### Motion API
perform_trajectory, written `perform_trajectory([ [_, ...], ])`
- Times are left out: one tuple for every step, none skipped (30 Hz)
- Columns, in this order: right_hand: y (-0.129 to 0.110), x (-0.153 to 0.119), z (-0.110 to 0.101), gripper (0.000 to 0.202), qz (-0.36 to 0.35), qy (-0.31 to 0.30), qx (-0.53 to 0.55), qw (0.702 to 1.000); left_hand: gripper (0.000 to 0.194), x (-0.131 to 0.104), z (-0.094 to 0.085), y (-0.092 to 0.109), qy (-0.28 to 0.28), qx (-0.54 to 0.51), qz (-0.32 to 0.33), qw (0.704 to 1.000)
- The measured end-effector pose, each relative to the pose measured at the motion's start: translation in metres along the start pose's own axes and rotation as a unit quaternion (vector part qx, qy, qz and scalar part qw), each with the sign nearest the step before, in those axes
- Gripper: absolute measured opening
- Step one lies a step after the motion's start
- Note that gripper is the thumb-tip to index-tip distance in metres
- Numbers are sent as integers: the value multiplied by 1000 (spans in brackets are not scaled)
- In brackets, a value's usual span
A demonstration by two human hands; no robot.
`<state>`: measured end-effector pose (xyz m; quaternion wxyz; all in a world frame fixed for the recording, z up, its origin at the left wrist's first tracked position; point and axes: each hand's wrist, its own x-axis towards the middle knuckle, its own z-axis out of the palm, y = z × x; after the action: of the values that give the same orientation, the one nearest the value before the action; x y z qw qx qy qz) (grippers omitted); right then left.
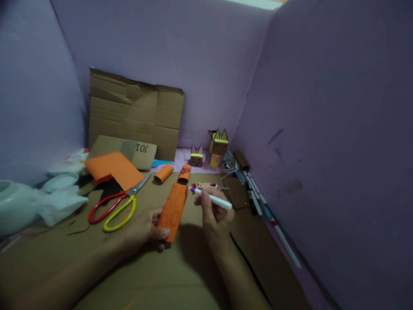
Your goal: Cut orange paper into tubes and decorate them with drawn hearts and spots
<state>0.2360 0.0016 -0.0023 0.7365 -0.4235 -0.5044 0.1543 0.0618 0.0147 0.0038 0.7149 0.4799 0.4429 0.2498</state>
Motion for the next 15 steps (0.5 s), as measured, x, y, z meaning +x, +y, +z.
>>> perform_trajectory([
  [0,0,0,13,1,4,-2,1000,38,0,0,0,2,3,-4,1000],
  [-1,0,0,14,2,6,-3,1000,38,0,0,1,5,7,-7,1000],
  [-1,0,0,14,3,6,-5,1000,38,0,1,1,9,12,-10,1000],
  [-1,0,0,15,2,6,-6,1000,38,0,1,1,12,16,-11,1000],
  [-1,0,0,15,2,3,-9,1000,37,0,1,1,14,18,-10,1000],
  [-1,0,0,16,2,0,-12,1000,36,0,1,1,13,19,-8,1000],
  [-1,0,0,16,0,-1,-15,1000,36,0,1,1,12,19,-6,1000],
  [-1,0,0,16,-1,-1,-18,1000,36,0,0,1,10,17,-5,1000],
  [-1,0,0,16,-1,0,-19,1000,36,0,0,0,10,14,-5,1000],
  [-2,0,0,16,0,0,-18,1000,37,-1,0,0,12,12,-7,1000],
  [-2,0,1,16,0,0,-16,1000,37,-1,0,0,15,12,-10,1000],
  [-2,0,1,16,2,1,-14,1000,38,-1,0,0,17,13,-13,1000],
  [-2,0,1,16,4,0,-13,1000,37,-1,1,1,18,14,-13,1000],
  [-3,0,1,15,4,-1,-14,1000,36,-1,1,1,16,14,-11,1000],
  [-2,0,1,15,3,-1,-15,1000,35,-2,1,1,13,14,-8,1000],
])
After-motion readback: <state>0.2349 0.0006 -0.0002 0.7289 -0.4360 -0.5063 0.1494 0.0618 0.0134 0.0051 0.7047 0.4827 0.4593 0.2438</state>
